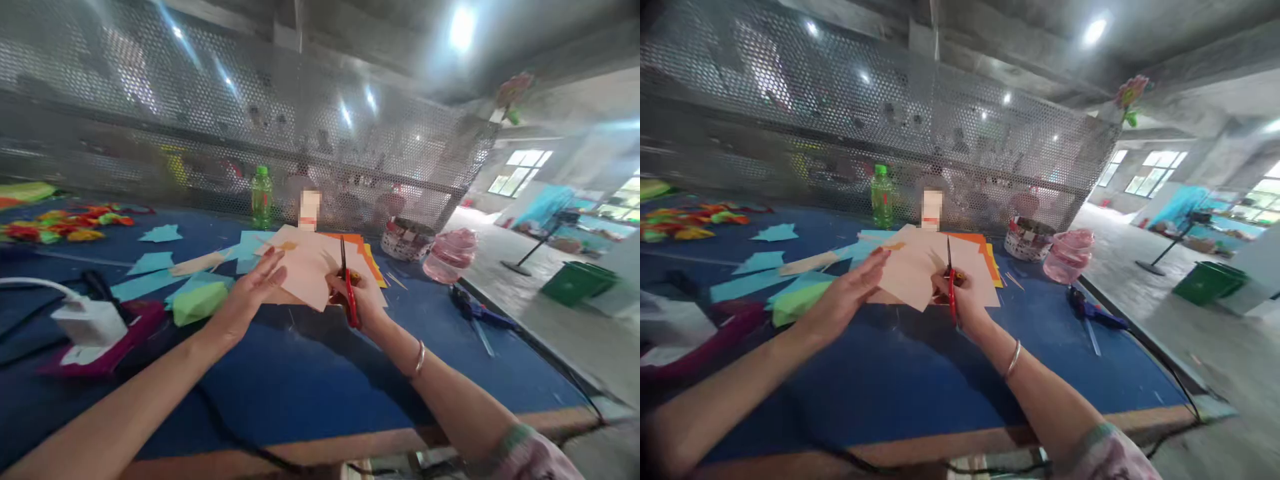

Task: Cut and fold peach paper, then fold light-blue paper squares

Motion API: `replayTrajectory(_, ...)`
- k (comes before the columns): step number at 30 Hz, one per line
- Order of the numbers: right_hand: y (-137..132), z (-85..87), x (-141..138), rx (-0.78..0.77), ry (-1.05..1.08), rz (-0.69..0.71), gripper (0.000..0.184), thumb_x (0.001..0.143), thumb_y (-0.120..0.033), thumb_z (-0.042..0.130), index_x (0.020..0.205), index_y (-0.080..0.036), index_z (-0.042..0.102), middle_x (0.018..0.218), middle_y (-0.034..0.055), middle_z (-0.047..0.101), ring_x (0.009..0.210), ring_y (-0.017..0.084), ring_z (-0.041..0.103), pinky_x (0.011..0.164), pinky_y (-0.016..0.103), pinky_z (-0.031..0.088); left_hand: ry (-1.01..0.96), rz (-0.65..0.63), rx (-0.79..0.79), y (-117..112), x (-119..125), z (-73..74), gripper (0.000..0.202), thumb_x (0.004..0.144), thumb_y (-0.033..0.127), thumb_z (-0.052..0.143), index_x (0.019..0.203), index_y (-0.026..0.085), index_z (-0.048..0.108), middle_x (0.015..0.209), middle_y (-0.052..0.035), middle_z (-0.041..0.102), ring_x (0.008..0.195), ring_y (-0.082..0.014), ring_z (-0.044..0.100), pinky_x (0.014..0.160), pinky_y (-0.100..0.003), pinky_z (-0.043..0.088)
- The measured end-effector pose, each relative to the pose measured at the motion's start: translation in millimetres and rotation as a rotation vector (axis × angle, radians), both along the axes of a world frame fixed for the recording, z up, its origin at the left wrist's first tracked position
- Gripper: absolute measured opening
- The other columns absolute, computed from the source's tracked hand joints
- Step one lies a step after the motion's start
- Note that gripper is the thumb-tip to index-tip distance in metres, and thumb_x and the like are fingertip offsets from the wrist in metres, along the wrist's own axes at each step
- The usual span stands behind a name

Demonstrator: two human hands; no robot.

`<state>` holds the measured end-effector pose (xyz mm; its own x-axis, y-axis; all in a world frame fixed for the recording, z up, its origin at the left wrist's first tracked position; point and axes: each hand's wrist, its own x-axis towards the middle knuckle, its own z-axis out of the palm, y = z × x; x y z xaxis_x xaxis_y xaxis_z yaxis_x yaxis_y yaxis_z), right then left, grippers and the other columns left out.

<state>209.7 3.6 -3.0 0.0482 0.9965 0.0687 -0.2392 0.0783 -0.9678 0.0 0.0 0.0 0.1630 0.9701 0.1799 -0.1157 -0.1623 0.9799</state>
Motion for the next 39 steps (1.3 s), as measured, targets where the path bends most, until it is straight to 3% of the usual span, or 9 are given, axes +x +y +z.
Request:
replayTrajectory(3,-2,-0.6,-1,0.008,-0.011,0.014,0.038,0.053,-0.041,0.090,0.067,-0.017,0.064,0.054,-0.0048,0.060,0.048,0.008,0.056,0.048,0.020,0.051,-0.125,-0.186,-0.155,-6,6,6.6,0.061,0.081,0.058,0.070,0.128,0.020,0.067,0.145,-0.0128,0.058,0.134,-0.0346,0.052,0.105,-0.043,0.048)
replayTrajectory(5,-3,-1.5,-2,0.018,-0.018,0.031,0.040,0.053,-0.043,0.090,0.068,-0.017,0.064,0.056,-0.0037,0.063,0.049,0.009,0.057,0.048,0.020,0.050,-0.142,-0.231,-0.296,-9,10,8.6,0.055,0.079,0.057,0.072,0.112,0.014,0.073,0.120,-0.0170,0.073,0.112,-0.0330,0.067,0.090,-0.040,0.057)
replayTrajectory(10,-3,-6.7,-1,0.001,-0.021,0.087,0.043,0.054,-0.046,0.090,0.074,-0.018,0.064,0.060,-0.0036,0.064,0.052,0.011,0.061,0.049,0.021,0.051,-0.040,0.011,-0.355,-8,11,8.7,0.029,0.074,0.035,0.081,0.087,0.011,0.074,0.086,-0.0126,0.078,0.071,-0.0193,0.070,0.057,-0.025,0.059)
replayTrajectory(13,-1,-9.5,0,-0.001,-0.038,0.100,0.040,0.061,-0.049,0.086,0.074,-0.018,0.065,0.060,-0.0034,0.063,0.053,0.012,0.061,0.049,0.022,0.053,0.030,0.041,-0.338,-7,8,9.0,0.027,0.070,0.032,0.084,0.082,0.010,0.074,0.079,-0.0092,0.076,0.062,-0.0151,0.066,0.050,-0.021,0.056)
replayTrajectory(19,2,-4.6,5,0.068,-0.107,0.006,0.036,0.058,-0.042,0.087,0.075,-0.018,0.067,0.067,-0.0035,0.064,0.055,0.009,0.058,0.050,0.022,0.054,0.098,-0.050,-0.340,-6,8,7.6,0.029,0.065,0.032,0.085,0.082,0.011,0.074,0.072,-0.0066,0.076,0.058,-0.0151,0.067,0.053,-0.024,0.058)
replayTrajectory(25,4,-0.4,8,0.201,-0.138,-0.089,0.034,0.059,-0.040,0.086,0.073,-0.020,0.062,0.063,-0.0055,0.058,0.054,0.010,0.055,0.046,0.022,0.054,0.128,-0.014,-0.366,-3,8,9.7,0.009,0.075,0.019,0.076,0.076,0.012,0.071,0.065,-0.0068,0.075,0.058,-0.0139,0.069,0.056,-0.020,0.056)
replayTrajectory(30,6,-1.3,10,0.228,-0.135,-0.119,0.034,0.061,-0.040,0.085,0.075,-0.020,0.062,0.065,-0.0056,0.057,0.053,0.010,0.054,0.046,0.023,0.054,0.114,-0.014,-0.398,-2,7,10.0,0.015,0.075,0.016,0.076,0.066,0.014,0.065,0.059,-0.0051,0.072,0.056,-0.0121,0.068,0.057,-0.018,0.054)
replayTrajectory(39,9,-3.1,11,0.285,-0.170,-0.171,0.034,0.065,-0.043,0.082,0.077,-0.020,0.061,0.065,-0.0050,0.056,0.054,0.011,0.054,0.047,0.024,0.054,0.150,0.068,-0.391,2,5,8.6,0.014,0.067,0.019,0.075,0.065,0.014,0.062,0.058,-0.0042,0.070,0.052,-0.0114,0.062,0.055,-0.021,0.050)
